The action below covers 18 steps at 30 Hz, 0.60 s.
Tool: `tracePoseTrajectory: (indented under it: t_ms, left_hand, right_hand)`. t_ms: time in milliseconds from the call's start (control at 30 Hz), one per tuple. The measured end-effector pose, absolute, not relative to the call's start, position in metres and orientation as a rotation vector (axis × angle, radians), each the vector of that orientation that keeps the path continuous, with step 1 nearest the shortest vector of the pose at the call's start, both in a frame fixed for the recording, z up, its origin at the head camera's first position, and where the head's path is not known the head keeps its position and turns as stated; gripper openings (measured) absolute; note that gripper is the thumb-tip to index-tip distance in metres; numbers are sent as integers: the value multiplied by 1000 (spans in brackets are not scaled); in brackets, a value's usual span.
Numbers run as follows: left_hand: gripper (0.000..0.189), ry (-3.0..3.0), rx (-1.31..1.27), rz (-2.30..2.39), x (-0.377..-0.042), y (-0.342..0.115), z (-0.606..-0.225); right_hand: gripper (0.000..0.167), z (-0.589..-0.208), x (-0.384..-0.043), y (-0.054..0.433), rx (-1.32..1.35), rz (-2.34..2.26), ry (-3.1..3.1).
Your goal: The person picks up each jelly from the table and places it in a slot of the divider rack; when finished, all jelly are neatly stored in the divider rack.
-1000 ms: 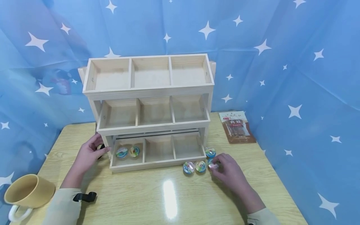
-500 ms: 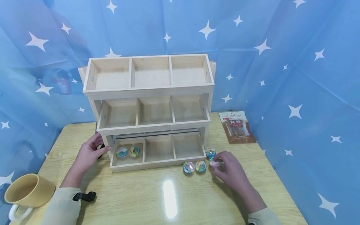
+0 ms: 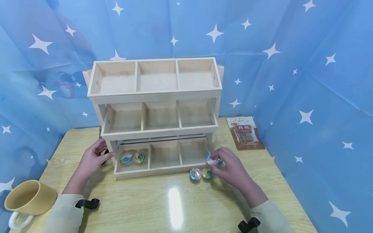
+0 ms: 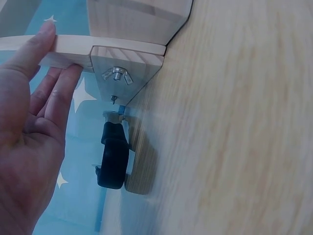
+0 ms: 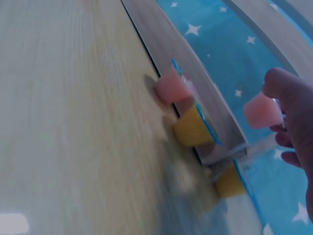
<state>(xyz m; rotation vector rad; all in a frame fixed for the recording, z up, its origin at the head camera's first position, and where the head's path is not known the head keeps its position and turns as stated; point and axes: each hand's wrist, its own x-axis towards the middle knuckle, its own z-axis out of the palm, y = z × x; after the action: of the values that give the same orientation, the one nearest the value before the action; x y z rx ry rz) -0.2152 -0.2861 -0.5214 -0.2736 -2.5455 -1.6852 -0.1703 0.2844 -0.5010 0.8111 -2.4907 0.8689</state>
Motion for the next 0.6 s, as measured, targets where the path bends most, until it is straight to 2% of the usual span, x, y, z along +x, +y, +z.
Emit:
tracePoseTrajectory:
  t_ms: [600]
  left_hand:
    - [75, -2545, -285, -1705, -216, -288, -522]
  right_hand:
    - [32, -494, -207, 195, 920, 935, -2598]
